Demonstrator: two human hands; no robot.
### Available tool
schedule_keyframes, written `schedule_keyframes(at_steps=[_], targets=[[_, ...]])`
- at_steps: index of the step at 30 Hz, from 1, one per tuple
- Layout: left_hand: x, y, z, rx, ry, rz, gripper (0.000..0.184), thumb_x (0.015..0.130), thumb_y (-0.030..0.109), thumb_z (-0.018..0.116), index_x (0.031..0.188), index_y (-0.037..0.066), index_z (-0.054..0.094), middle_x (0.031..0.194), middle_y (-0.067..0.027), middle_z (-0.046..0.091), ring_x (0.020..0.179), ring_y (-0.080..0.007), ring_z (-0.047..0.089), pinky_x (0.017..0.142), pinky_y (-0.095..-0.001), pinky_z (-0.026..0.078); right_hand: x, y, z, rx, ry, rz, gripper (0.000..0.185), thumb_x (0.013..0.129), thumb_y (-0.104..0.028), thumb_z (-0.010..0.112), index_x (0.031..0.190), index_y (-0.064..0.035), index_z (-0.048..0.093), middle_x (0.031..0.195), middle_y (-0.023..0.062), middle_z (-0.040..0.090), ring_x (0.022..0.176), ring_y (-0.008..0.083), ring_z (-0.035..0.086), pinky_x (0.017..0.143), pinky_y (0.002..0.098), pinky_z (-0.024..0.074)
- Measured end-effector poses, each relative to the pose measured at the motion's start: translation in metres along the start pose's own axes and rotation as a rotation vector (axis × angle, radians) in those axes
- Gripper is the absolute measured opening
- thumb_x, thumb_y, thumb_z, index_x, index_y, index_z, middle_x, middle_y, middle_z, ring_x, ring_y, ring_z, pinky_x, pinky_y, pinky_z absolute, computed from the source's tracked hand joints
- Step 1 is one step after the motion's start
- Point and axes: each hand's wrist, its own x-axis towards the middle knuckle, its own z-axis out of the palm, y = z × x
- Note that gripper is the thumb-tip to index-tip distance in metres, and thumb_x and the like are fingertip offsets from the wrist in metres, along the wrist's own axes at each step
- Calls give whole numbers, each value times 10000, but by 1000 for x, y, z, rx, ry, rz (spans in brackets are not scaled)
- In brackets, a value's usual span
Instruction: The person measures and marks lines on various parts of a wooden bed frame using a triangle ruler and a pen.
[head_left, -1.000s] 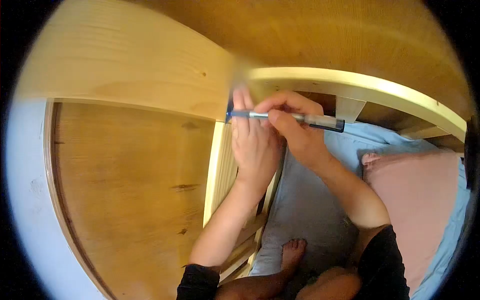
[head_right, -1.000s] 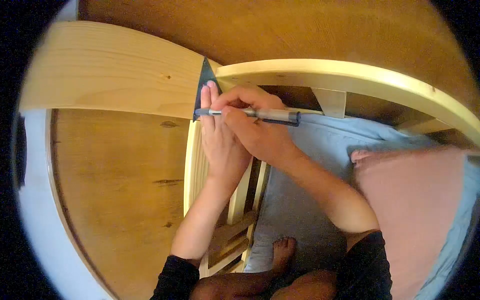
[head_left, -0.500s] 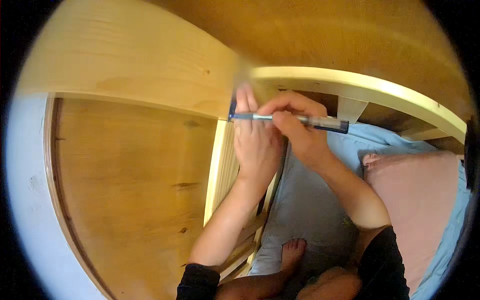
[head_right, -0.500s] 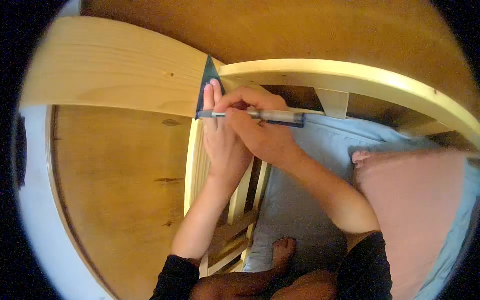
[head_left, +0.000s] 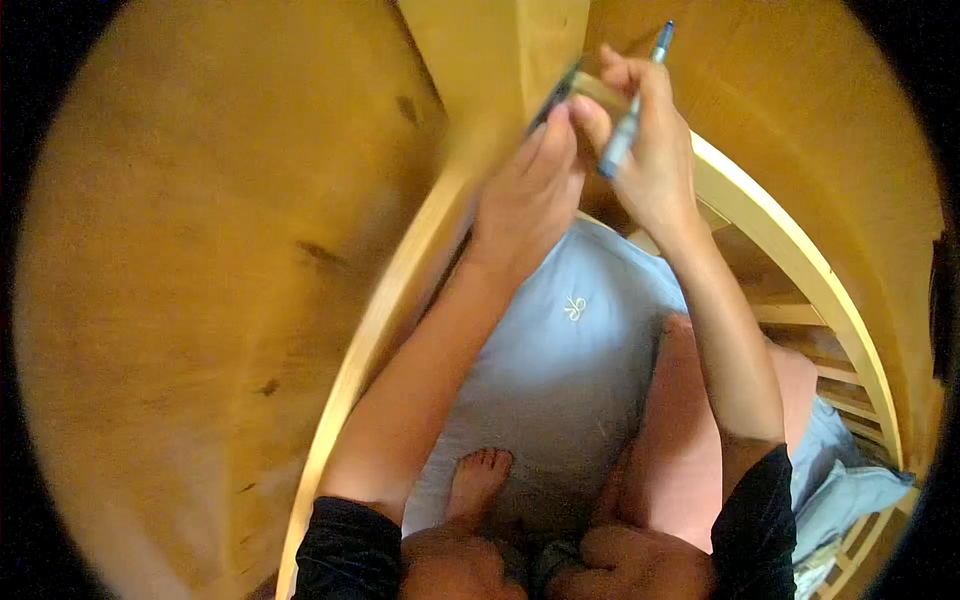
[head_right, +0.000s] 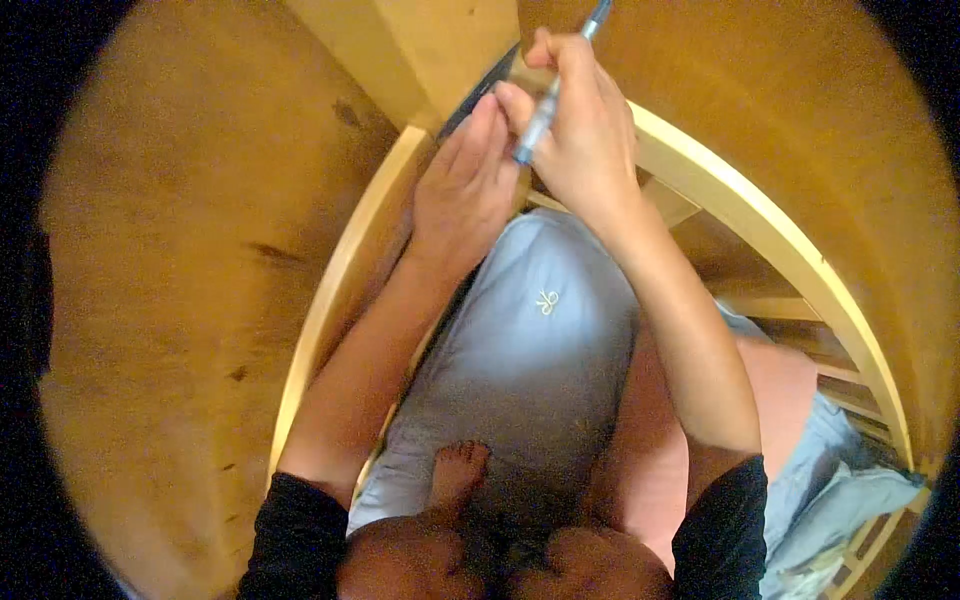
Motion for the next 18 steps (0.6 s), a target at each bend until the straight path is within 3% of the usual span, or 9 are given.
schedule_keyframes(at_steps=[1, 2, 4, 5, 6, 10, 13, 18], targets=[[-8, 3, 5, -94, 44, -49, 158, 834, 91, 552, 904, -20, 639, 1184, -172, 600, 1321, -281, 418, 1035, -348, 424, 4, 0, 1, -84, -15, -111, 247, 790, -65, 720, 968, -31, 553, 856, 121, 655, 780, 280, 666, 694, 354, 525], [-14, 5, 5, -188, 86, -95, 146, 827, 87, 551, 887, -11, 641, 1141, -158, 613, 1312, -278, 426, 1033, -351, 426, 4, -1, 1, -94, -36, -109, 247, 790, -65, 720, 968, -31, 553, 856, 121, 655, 780, 280, 666, 694, 354, 525], [-27, 4, 5, -182, 29, -86, 147, 812, 89, 556, 899, 0, 635, 1148, -145, 602, 1312, -271, 425, 1029, -356, 429, 4, -8, -1, -51, -223, -11, 348, 844, -115, 703, 1039, -54, 421, 823, 124, 568, 734, 277, 597, 663, 377, 483], [-31, 2, 5, -185, 39, -54, 151, 809, 92, 556, 905, 1, 631, 1168, -142, 594, 1314, -272, 421, 1030, -362, 428, 6, -12, -6, 57, -320, 84, 344, 869, -105, 647, 1091, -52, 389, 912, 164, 586, 823, 342, 610, 733, 418, 488], [-34, 0, 6, -184, 52, -20, 156, 806, 94, 556, 911, 3, 627, 1189, -139, 586, 1317, -273, 417, 1031, -368, 427, 2, -12, -5, 57, -333, 91, 344, 869, -105, 647, 1091, -52, 389, 912, 164, 586, 823, 342, 610, 733, 418, 488], [-29, -4, -6, -87, 61, 34, 191, 825, 115, 553, 954, -1, 630, 1284, -139, 547, 1339, -263, 399, 1039, -391, 416, -10, -19, -3, 36, -196, 56, 294, 863, -88, 644, 1056, -46, 425, 885, 147, 572, 800, 336, 601, 717, 417, 483], [-32, -3, -14, -9, -24, 45, 257, 848, 158, 536, 1046, 33, 642, 1390, -93, 488, 1363, -236, 366, 1089, -386, 343, -26, -4, 10, 12, 18, -129, 204, 843, -9, 631, 972, -44, 477, 831, 124, 542, 739, 287, 572, 671, 376, 470], [-33, -1, -25, 58, -145, 17, 371, 876, 188, 512, 1210, 47, 589, 1447, -48, 430, 1367, -211, 356, 1115, -390, 298, -30, 3, 0, 215, -8, -15, 181, 851, 30, 614, 938, -42, 472, 777, 88, 509, 678, 195, 528, 619, 305, 445]])
